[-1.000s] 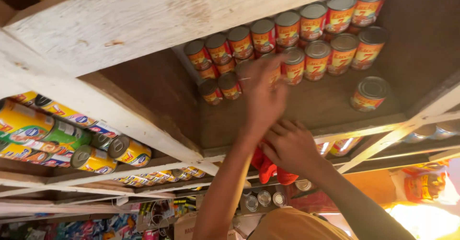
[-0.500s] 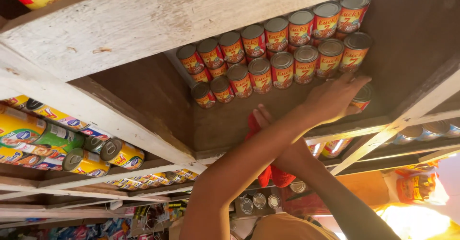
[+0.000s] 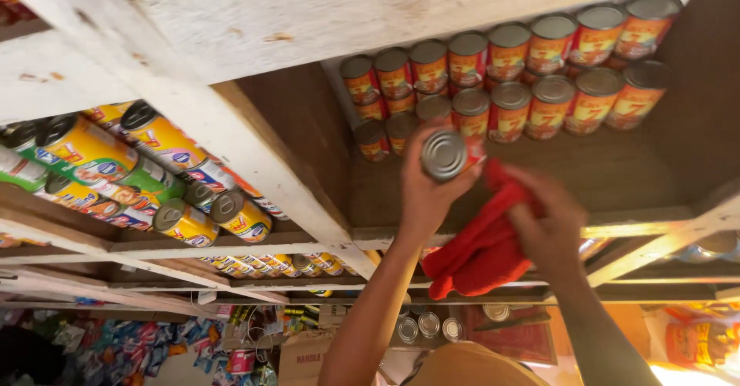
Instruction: Wiping dust off canned goods with a cloth and arranging them on a shelf.
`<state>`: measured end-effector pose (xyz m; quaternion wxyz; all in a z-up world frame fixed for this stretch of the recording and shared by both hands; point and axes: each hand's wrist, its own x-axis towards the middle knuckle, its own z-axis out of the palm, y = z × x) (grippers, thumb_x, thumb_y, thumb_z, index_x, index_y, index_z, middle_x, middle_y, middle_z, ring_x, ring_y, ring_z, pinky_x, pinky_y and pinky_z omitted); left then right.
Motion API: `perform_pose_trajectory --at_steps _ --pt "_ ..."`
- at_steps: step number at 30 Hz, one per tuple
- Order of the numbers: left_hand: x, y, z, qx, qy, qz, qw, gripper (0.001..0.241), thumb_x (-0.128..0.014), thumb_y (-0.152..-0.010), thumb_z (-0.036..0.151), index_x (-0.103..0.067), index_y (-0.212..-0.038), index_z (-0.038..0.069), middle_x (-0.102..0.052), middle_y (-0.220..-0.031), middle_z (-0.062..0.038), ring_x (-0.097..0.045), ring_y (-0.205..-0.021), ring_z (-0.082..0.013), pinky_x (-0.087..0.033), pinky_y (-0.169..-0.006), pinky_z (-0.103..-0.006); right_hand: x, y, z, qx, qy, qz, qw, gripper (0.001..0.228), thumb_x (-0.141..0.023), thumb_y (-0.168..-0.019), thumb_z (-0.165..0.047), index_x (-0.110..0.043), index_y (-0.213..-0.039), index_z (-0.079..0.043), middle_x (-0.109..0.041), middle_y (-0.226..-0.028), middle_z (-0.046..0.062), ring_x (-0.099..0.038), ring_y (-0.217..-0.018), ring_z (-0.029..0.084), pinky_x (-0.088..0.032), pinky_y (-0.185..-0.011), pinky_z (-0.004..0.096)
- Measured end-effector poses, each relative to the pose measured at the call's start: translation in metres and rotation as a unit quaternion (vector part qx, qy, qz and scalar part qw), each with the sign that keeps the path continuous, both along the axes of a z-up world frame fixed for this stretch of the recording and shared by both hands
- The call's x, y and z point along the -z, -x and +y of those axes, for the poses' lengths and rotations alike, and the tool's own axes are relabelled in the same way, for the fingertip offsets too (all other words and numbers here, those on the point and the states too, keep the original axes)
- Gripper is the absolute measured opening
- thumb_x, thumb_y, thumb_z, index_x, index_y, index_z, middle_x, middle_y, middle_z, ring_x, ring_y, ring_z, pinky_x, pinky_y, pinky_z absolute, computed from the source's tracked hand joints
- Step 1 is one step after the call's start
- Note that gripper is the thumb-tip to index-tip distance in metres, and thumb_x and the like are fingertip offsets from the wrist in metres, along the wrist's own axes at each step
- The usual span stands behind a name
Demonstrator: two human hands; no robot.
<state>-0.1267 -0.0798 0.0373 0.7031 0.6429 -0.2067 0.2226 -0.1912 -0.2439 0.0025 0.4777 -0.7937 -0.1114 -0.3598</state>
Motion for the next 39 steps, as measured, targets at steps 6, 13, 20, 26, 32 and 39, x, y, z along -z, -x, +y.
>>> perform_pose_trajectory --at_steps 6,13,20,26,32,39 --pt "0.016 0.005 0.02 -0.068 -0.136 0.012 0.988 0.067 -0.079 -0.065 0.006 -0.064 -0.13 0.017 -0.066 -0.122 -0.012 -0.062 -0.123 -0.0362 -0.046 -0.109 -0.0475 -0.056 -0.01 0.024 -0.006 0.064 -0.101 0.993 0.05 -0.06 -0.084 0.014 -0.071 -0.13 -0.003 -0.067 -0.134 0.02 -0.063 -0.128 0.042 -0.047 -0.112 0.052" --pt "0.029 -0.002 0.026 -0.07 -0.189 -0.027 0.979 0.06 -0.076 -0.077 0.009 -0.058 -0.134 0.015 -0.056 -0.122 -0.01 -0.053 -0.122 -0.0357 -0.04 -0.111 -0.0449 -0.026 -0.016 0.049 -0.113 0.187 -0.096 0.971 0.056 -0.057 -0.085 0.006 -0.064 -0.139 -0.004 -0.063 -0.143 0.015 -0.06 -0.127 0.038 -0.046 -0.109 0.048" --pt "0.031 0.001 0.017 -0.07 -0.266 -0.041 0.961 0.064 -0.072 -0.075 0.0 -0.052 -0.134 0.014 -0.049 -0.124 -0.012 -0.047 -0.123 -0.043 -0.038 -0.113 -0.0535 -0.018 -0.021 0.043 -0.041 0.229 -0.078 0.97 0.054 -0.057 -0.088 0.011 -0.065 -0.14 -0.004 -0.064 -0.144 0.013 -0.06 -0.12 0.037 -0.048 -0.105 0.045" --pt "0.023 0.005 0.023 -0.047 -0.199 -0.003 0.979 0.057 -0.069 -0.082 0.0 -0.055 -0.134 0.017 -0.05 -0.124 -0.01 -0.047 -0.123 -0.04 -0.036 -0.113 -0.0507 -0.024 -0.009 0.042 -0.035 0.266 -0.083 0.96 0.051 -0.055 -0.088 0.007 -0.071 -0.131 -0.015 -0.07 -0.136 0.001 -0.061 -0.117 0.032 -0.049 -0.099 0.04" --pt "0.026 0.005 0.02 -0.057 -0.243 -0.002 0.968 0.068 -0.073 -0.072 0.0 -0.052 -0.134 0.015 -0.047 -0.125 -0.011 -0.042 -0.126 -0.0423 -0.036 -0.113 -0.0554 -0.027 -0.018 0.045 0.039 0.302 -0.09 0.948 0.051 -0.054 -0.091 0.006 -0.072 -0.134 -0.015 -0.069 -0.137 -0.001 -0.06 -0.113 0.029 -0.048 -0.089 0.037" --pt "0.015 0.007 0.024 -0.039 -0.187 0.028 0.981 0.059 -0.07 -0.078 0.004 -0.054 -0.133 0.015 -0.048 -0.123 -0.011 -0.044 -0.124 -0.0418 -0.038 -0.111 -0.0539 -0.022 -0.006 0.042 0.012 0.303 -0.085 0.949 0.052 -0.056 -0.088 0.004 -0.072 -0.13 -0.022 -0.069 -0.136 -0.006 -0.06 -0.111 0.029 -0.047 -0.088 0.036"
